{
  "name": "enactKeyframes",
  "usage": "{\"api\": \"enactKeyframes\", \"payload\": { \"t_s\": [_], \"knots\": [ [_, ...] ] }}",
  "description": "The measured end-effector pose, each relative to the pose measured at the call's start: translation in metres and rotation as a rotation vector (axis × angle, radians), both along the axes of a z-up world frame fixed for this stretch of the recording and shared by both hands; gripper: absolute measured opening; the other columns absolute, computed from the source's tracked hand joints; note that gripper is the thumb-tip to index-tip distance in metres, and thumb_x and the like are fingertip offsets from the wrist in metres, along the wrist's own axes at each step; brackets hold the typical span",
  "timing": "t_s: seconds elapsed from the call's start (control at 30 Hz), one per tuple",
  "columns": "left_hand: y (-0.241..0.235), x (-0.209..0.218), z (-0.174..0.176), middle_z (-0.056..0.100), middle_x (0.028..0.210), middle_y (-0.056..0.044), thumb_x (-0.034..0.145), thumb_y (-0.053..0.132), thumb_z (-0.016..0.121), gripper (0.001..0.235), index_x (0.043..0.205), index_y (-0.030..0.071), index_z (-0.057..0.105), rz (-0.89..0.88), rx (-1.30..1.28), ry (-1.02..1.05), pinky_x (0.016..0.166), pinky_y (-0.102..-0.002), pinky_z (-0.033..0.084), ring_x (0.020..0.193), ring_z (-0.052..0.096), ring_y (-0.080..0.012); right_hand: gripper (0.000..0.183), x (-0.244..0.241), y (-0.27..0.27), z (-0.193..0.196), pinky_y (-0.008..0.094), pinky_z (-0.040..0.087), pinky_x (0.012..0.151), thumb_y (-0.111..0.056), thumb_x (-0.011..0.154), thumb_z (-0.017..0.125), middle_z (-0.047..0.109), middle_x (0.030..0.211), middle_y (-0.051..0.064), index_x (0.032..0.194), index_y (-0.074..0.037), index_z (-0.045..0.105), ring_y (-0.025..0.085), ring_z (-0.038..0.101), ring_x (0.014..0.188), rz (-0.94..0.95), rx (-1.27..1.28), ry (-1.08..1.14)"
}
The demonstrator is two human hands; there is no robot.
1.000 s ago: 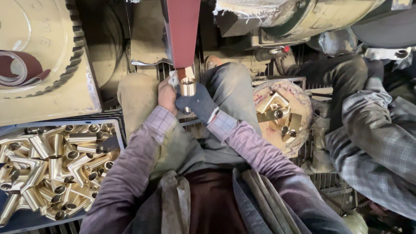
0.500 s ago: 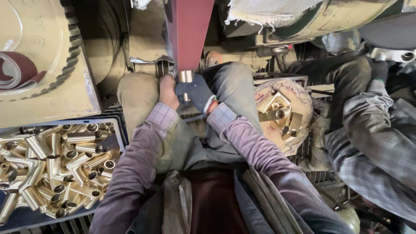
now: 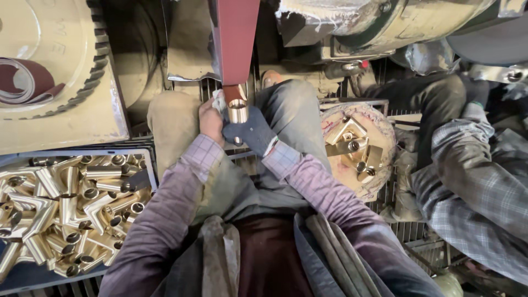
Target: The person polishes metal elbow-shaped parts by holding them against a rotating sanding belt, turning them to reach different surfaces, and then places the finished parts into a container.
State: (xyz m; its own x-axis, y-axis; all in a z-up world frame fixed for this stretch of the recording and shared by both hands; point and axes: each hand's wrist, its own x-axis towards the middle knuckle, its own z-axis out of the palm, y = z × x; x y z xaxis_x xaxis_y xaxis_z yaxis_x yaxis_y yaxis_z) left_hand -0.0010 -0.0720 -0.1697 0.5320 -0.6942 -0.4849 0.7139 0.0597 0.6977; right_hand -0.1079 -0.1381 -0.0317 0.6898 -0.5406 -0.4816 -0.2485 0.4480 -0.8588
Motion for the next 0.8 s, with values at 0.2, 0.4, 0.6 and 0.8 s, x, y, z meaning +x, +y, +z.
{"api": "enactKeyframes", "payload": {
  "t_s": [0.2,0.4,0.6,0.8],
  "knots": [
    [0.002,0.009,-0.004,0.070,0.096,-0.008,0.096,0.007,0.044,0.028,0.108,-0.001,0.068,-0.206,0.072,-0.601,0.075,-0.033,0.051,0.087,0.065,-0.0170,0.017,0.016,-0.014,-0.019,0.030,0.046,0.047,-0.013,0.076,0.074,0.063,0.065,0.004,0.083,-0.001,0.065,0.014,0.061,0.053,-0.034,0.101,0.083],
    [0.012,0.010,-0.057,0.060,0.094,-0.019,0.097,0.012,0.056,0.015,0.097,-0.003,0.059,-0.146,0.129,-0.968,0.076,-0.039,0.045,0.090,0.056,-0.0259,0.017,0.024,-0.023,-0.040,0.030,0.050,0.050,-0.015,0.077,0.076,0.064,0.067,0.004,0.083,-0.002,0.067,0.014,0.063,0.056,-0.045,0.104,0.012],
    [0.009,0.004,-0.072,0.060,0.098,-0.008,0.104,0.018,0.046,0.022,0.101,0.000,0.059,-0.126,0.042,-0.579,0.078,-0.034,0.047,0.090,0.056,-0.0165,0.015,0.020,-0.027,-0.047,0.030,0.049,0.052,-0.014,0.082,0.073,0.066,0.067,0.006,0.078,0.001,0.071,0.015,0.064,0.058,0.015,0.124,-0.028],
    [-0.002,-0.004,-0.039,0.070,0.095,-0.003,0.098,0.005,0.042,0.028,0.101,0.003,0.069,0.079,0.022,-0.016,0.075,-0.031,0.052,0.084,0.065,-0.0144,0.012,0.003,-0.010,-0.016,0.029,0.049,0.051,-0.008,0.077,0.073,0.065,0.068,0.004,0.083,0.001,0.068,0.013,0.062,0.058,0.046,0.031,-0.019]
  ]
}}
